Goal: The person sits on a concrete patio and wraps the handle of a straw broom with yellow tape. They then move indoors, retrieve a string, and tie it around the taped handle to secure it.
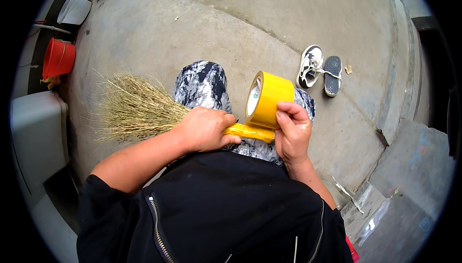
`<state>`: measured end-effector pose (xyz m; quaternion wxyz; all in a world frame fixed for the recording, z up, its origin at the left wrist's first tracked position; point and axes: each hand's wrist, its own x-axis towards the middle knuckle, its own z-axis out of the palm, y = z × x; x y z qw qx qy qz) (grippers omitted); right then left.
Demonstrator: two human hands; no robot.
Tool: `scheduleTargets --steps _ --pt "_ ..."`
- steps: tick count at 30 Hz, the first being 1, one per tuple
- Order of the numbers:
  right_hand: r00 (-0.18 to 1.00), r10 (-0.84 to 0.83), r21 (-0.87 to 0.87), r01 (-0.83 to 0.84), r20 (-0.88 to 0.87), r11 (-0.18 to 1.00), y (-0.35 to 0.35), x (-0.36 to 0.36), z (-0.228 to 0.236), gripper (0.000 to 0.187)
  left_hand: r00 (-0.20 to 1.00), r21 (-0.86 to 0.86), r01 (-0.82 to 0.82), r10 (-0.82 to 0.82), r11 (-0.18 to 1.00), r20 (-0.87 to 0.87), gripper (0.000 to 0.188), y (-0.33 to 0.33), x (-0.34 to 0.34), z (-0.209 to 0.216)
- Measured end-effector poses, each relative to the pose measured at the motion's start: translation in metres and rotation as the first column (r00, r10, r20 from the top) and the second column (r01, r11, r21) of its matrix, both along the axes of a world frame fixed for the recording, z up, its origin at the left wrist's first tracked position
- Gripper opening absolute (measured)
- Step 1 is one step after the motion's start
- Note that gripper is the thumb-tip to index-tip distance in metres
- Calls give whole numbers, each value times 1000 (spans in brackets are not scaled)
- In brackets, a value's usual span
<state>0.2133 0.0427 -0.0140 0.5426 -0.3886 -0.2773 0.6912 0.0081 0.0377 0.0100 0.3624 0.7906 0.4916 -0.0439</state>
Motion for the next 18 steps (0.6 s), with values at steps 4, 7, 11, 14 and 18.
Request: scheduleTargets --steps 4,7,11,14,18 --pt "1000 15 82 -14 -7 997 -1 6 -5 17 1000 -156 12 -16 988 -21 44 14 0 7" --pt "999 39 151 -38 -5 988 1 7 -3 14 1000 -193 6 -11 981 -27 44 20 0 5" --pt "997 66 244 -76 47 967 5 5 9 12 1000 -211 -10 7 977 -14 43 25 1 5" --pt "988 89 397 -133 128 908 9 5 16 13 995 -48 -26 31 998 95 40 23 1 2" --pt "959 119 581 -253 258 774 22 7 34 17 960 6 -79 74 997 269 42 28 4 16"
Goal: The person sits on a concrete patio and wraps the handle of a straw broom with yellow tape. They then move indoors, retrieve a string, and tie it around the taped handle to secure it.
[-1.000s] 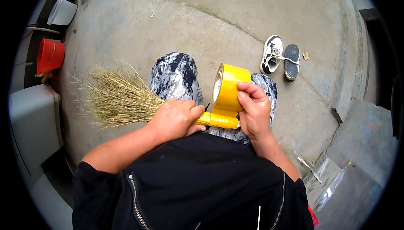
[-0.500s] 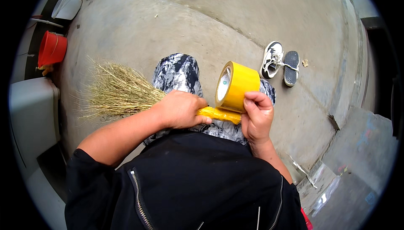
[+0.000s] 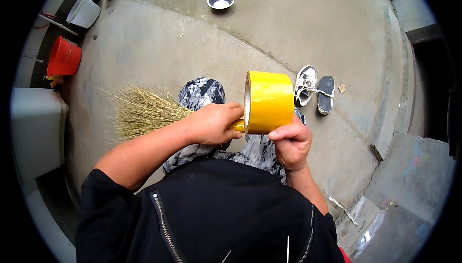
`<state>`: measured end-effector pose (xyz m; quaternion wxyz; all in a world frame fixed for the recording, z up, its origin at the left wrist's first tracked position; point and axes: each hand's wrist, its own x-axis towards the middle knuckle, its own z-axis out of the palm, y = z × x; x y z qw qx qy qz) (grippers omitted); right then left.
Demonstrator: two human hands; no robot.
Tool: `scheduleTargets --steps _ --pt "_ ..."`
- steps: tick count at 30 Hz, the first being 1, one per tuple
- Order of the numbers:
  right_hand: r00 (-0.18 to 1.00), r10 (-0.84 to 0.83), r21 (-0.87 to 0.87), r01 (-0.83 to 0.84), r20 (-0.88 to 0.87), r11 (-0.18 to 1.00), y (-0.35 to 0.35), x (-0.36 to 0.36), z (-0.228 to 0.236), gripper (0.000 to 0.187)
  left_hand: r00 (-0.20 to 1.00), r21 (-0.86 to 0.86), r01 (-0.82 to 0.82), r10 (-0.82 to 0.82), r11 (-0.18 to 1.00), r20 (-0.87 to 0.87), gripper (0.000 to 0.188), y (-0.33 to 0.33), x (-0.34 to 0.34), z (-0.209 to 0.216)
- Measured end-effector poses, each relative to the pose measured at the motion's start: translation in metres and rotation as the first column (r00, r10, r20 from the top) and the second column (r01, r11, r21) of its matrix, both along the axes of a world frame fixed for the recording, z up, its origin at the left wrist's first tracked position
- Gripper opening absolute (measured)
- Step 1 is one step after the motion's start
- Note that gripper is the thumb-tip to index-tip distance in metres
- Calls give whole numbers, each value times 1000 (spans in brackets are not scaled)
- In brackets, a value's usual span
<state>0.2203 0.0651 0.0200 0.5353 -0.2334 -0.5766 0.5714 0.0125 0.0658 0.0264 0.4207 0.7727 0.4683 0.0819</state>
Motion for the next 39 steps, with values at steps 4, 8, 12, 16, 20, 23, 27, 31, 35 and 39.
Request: scheduleTargets --steps 4,8,12,16,20,23,27,31,35,39 --pt "993 114 132 -111 -15 985 11 1 37 20 998 92 -47 43 995 40 37 7 -3 18" --pt "863 300 -51 -349 -406 936 10 3 71 53 962 454 -264 264 851 65 41 18 -2 43" --pt "934 263 -126 -299 -240 946 1 6 75 59 969 801 -190 242 567 58 52 29 -6 84" --pt "916 331 -197 -376 -226 906 2 8 64 62 952 873 -3 269 487 -147 51 28 -18 103" --pt "884 395 -381 -465 -250 799 4 -3 70 77 926 893 159 250 422 -283 49 30 -20 121" --pt "898 373 -449 -440 -233 778 3 -13 83 68 918 897 176 261 406 -299 47 32 -18 125" --pt "929 346 -403 -370 -132 837 -1 -15 86 52 896 859 197 268 472 -353 47 29 -14 132" --pt "950 312 -317 -290 21 903 -5 -12 81 52 925 835 137 233 532 -300 49 23 -12 135" --pt "943 299 -288 -248 147 925 -5 -3 74 50 969 724 35 152 689 -192 52 15 -8 139" --pt "941 282 -225 -239 185 945 -3 -1 70 48 985 636 -36 135 771 -107 55 12 -11 139"
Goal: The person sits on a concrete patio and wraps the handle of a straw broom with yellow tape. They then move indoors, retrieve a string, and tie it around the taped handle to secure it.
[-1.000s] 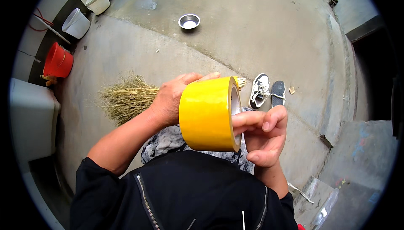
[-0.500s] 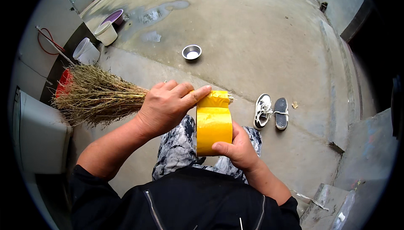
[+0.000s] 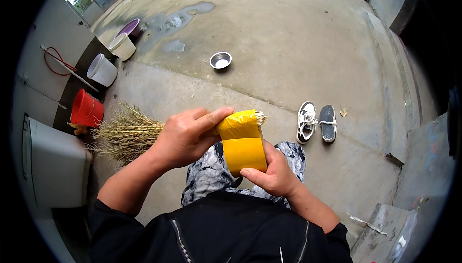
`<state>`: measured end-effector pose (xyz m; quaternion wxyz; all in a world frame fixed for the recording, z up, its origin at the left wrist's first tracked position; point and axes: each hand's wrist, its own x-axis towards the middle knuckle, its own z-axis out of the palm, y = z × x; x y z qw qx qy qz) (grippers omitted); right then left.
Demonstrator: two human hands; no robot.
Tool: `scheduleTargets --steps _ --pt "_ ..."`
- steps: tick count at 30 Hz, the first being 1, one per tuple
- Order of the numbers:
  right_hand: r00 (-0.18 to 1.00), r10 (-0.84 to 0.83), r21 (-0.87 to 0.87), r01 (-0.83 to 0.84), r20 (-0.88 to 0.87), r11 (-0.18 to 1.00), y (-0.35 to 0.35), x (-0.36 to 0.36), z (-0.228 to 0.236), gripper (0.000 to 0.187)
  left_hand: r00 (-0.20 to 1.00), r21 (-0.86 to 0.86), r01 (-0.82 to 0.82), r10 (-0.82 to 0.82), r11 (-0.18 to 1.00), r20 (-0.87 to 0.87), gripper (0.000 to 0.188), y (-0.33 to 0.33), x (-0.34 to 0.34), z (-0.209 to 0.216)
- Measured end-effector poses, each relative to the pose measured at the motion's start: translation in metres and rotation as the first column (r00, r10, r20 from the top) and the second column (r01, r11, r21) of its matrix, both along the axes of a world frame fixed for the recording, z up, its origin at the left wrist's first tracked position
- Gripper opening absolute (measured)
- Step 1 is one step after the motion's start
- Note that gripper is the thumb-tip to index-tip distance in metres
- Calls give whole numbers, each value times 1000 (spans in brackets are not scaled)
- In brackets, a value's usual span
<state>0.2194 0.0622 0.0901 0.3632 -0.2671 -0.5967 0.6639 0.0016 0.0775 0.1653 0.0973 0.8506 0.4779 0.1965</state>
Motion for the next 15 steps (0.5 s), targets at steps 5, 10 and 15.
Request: scheduleTargets --steps 5,10,15 --pt "992 -102 -20 104 80 994 -1 1 7 48 978 -41 -45 52 998 200 60 -8 0 -11" --pt "988 -119 66 113 100 991 0 9 -3 46 957 -207 58 5 977 291 59 -15 -1 -12" --pt "973 -121 166 88 197 982 5 21 8 38 891 -401 171 32 900 452 49 -19 -2 -18"
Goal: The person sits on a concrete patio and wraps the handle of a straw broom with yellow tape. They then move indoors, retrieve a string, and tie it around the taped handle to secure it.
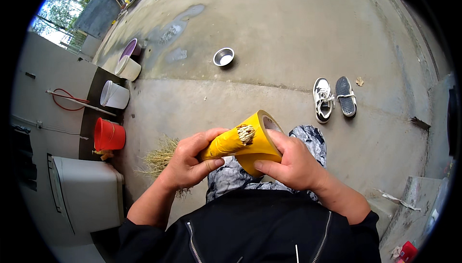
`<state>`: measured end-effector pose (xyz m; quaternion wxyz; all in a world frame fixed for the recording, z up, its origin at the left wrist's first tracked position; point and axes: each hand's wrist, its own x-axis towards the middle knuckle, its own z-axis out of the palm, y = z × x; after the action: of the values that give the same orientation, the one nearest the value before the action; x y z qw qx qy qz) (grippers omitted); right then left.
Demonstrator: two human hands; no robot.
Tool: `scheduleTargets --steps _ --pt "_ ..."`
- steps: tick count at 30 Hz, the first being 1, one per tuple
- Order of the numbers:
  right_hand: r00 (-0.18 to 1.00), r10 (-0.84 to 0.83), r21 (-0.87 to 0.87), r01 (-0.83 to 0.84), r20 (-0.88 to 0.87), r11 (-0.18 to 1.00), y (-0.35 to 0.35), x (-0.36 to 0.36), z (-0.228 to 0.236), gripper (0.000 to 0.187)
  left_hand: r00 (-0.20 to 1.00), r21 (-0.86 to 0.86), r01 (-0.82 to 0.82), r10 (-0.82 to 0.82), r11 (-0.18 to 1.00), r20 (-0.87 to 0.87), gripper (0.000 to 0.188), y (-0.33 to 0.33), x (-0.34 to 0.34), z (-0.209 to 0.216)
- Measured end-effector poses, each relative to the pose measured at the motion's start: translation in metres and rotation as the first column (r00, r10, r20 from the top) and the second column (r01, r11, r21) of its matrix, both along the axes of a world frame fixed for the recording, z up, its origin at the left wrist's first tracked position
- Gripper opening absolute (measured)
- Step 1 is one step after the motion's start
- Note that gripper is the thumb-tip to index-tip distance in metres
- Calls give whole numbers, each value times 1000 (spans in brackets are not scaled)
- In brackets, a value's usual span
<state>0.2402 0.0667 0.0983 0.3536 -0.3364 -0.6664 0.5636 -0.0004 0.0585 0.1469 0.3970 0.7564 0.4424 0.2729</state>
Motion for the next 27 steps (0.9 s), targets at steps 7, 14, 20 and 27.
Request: scheduleTargets --steps 7,14,20,27 --pt "998 -26 41 24 54 999 0 8 -11 38 991 -127 81 -94 989 -97 57 0 7 -11" --pt "994 -62 227 41 88 973 5 11 -23 33 975 -148 180 -196 973 -101 61 0 11 -21" --pt "994 -66 312 35 89 949 7 12 -33 31 935 -147 282 -306 948 -178 56 1 15 -24" --pt "992 -52 247 22 115 969 18 19 -59 36 932 -58 263 -269 963 -243 49 3 30 -57"
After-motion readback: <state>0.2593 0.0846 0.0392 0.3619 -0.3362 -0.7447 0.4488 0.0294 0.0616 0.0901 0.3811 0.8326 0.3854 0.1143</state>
